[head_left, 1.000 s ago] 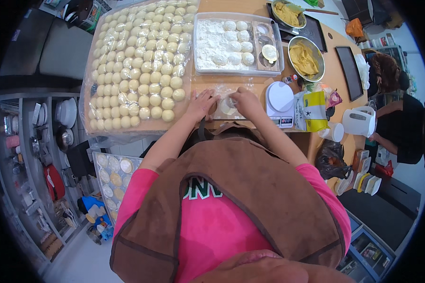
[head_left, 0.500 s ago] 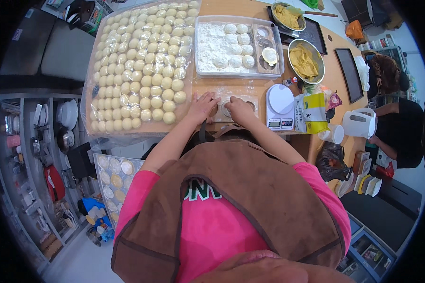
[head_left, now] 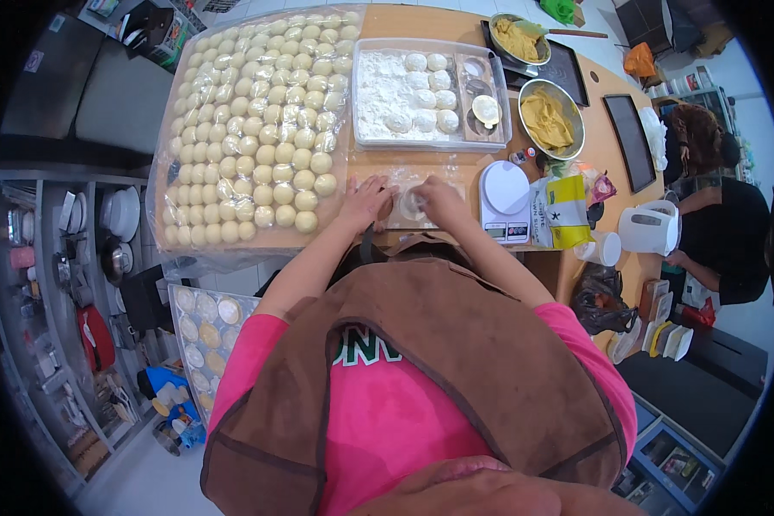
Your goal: The person prepares dough balls by pressing them into a round mold and then placing the formed pieces onto a baking tray. The person repeatedly takes dough from a floured container, applies it to the mold, and transfers the result to the tray alongside others.
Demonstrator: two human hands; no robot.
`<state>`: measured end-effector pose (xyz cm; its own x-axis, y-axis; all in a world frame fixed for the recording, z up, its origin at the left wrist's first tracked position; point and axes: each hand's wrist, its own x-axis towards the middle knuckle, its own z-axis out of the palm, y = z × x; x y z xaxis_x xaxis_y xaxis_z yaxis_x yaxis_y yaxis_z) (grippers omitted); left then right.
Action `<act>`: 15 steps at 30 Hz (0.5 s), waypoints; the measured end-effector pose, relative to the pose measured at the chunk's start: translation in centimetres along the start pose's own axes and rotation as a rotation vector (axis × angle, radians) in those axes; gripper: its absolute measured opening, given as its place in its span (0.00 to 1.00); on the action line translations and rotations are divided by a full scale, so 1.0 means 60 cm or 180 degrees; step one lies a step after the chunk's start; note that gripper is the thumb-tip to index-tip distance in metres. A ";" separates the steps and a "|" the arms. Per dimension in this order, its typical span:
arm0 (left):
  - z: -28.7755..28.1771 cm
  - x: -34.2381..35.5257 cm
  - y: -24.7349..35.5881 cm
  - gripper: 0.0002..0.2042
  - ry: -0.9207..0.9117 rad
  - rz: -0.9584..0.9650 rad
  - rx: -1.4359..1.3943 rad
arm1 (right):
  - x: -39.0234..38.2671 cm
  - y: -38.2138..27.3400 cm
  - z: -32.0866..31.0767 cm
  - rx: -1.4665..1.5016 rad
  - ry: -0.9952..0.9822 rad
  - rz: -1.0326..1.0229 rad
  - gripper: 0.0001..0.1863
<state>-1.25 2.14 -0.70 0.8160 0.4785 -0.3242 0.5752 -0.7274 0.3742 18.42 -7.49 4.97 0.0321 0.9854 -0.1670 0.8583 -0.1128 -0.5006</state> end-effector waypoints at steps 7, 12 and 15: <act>-0.021 -0.010 0.018 0.50 -0.0191 -0.0122 -0.0020 | 0.000 0.088 -0.108 0.0205 0.1013 0.0495 0.19; -0.059 -0.066 0.025 0.46 0.0521 -0.0152 -0.0235 | -0.014 0.113 -0.150 0.0784 0.1520 0.0667 0.19; -0.112 -0.132 0.027 0.45 0.1053 -0.0315 -0.0642 | -0.017 0.136 -0.123 0.0719 0.1581 0.0623 0.19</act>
<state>-6.39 0.48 8.29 0.7114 0.6980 -0.0824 0.6248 -0.5743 0.5290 29.17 -8.48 7.33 0.4624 0.8790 0.1166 0.6833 -0.2695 -0.6786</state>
